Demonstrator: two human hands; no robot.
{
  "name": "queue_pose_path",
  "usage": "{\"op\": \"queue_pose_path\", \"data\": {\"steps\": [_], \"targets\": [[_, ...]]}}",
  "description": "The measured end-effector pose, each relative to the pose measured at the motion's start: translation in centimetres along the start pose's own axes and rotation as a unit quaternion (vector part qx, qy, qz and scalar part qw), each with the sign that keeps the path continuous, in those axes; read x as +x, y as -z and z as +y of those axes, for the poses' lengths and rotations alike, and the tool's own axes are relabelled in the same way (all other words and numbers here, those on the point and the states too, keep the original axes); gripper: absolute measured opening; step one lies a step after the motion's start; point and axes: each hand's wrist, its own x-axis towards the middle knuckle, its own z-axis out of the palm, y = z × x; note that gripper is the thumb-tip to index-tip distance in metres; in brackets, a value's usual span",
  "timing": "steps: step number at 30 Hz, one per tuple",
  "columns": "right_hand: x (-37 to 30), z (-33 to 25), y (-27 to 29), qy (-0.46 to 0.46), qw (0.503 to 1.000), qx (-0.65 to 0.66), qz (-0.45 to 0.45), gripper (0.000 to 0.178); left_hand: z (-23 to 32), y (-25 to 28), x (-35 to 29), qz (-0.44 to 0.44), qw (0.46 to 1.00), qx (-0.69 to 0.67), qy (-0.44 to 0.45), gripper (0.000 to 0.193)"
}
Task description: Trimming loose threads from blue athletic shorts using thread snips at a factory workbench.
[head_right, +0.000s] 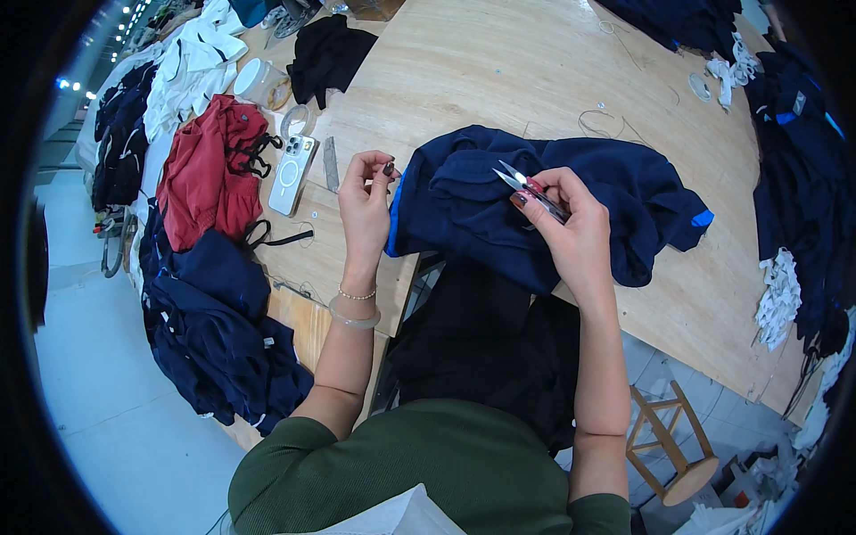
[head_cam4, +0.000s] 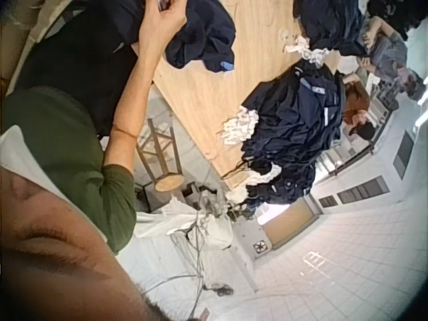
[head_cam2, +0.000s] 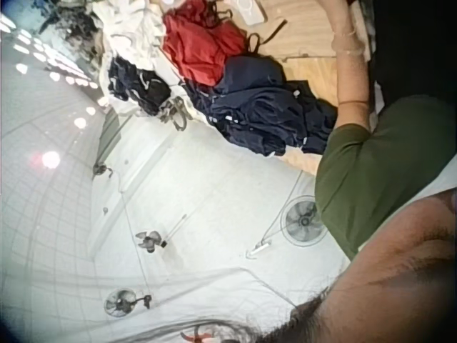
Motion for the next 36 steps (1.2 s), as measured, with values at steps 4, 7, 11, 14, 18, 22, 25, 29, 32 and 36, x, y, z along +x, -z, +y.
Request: {"op": "queue_pose_path", "data": {"steps": [4,7,11,14,18,22,25,29,32,36], "targets": [[-0.1,0.4,0.0,0.007,1.0,0.016,-0.002,0.016,-0.3,0.4,0.1,-0.044,0.984,-0.166,0.053,0.008],[-0.1,0.6,-0.5,0.01,1.0,-0.006,-0.02,0.016,0.2,0.7,-0.3,-0.098,0.912,-0.363,0.162,0.01],[-0.1,0.7,-1.1,0.008,0.999,-0.02,-0.032,0.017,0.0,0.5,-1.1,-0.11,0.962,-0.208,0.136,0.013],[-0.2,0.5,-1.1,0.0,0.999,-0.021,-0.034,0.017,0.6,0.8,-1.7,-0.125,0.987,-0.05,0.093,0.021],[-0.2,0.5,-1.0,-0.002,0.999,-0.02,-0.032,0.016,2.3,1.3,-1.4,-0.193,0.976,0.097,0.037,0.022],[-0.2,0.4,-0.9,-0.008,0.999,-0.014,-0.034,0.017,2.6,0.1,-0.6,-0.176,0.976,0.115,-0.056,0.018],[-0.3,0.5,-1.0,0.001,0.999,-0.042,-0.031,0.017,2.5,-1.2,-0.4,-0.156,0.96,0.186,-0.14,0.013],[-0.2,0.1,-1.5,-0.003,0.999,-0.03,-0.044,0.017,1.3,-2.0,-0.3,-0.123,0.964,0.175,-0.157,0.007],[0.1,0.0,-2.2,0.005,0.997,-0.048,-0.052,0.018,1.1,-1.5,-0.6,-0.092,0.982,0.113,-0.122,0.006],[0.5,-0.6,-3.2,-0.05,0.995,0.012,-0.085,0.014,0.7,-0.3,-1.3,-0.086,0.994,0.065,-0.025,0.005]]}}
